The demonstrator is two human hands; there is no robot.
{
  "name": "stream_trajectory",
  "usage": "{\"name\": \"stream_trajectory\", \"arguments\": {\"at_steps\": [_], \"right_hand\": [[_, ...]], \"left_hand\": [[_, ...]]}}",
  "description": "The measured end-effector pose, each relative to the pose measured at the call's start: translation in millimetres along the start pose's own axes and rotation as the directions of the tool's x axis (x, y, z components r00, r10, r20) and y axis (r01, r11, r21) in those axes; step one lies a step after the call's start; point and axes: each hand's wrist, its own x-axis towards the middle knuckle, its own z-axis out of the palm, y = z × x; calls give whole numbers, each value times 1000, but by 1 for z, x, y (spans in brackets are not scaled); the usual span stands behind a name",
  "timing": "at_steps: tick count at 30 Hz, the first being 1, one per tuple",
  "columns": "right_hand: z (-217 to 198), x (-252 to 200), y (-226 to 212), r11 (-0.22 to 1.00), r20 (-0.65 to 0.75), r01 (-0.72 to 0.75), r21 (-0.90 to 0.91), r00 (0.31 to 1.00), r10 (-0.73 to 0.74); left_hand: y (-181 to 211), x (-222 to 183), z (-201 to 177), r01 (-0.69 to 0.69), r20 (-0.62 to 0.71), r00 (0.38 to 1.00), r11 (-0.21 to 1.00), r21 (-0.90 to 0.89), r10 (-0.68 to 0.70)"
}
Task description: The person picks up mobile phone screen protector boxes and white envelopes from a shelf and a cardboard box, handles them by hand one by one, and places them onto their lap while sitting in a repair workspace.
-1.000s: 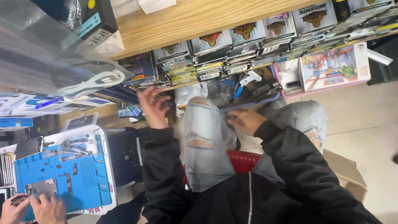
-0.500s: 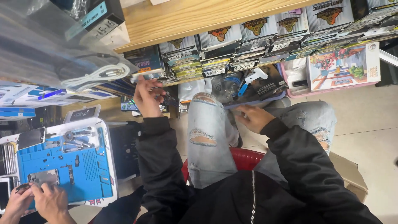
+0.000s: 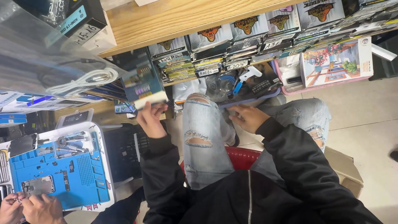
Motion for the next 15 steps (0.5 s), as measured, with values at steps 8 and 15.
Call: {"name": "stream_trajectory", "arguments": {"at_steps": [8,15], "right_hand": [[-8,-4,-11,1000,15,-8,7,1000,8],[-7,-4,-9,1000,-1,-17,-6,1000,17]], "left_hand": [[67,7,19,261,165,964,846,-466,-206],[44,24,0,106,289,955,988,-108,-70]]}}
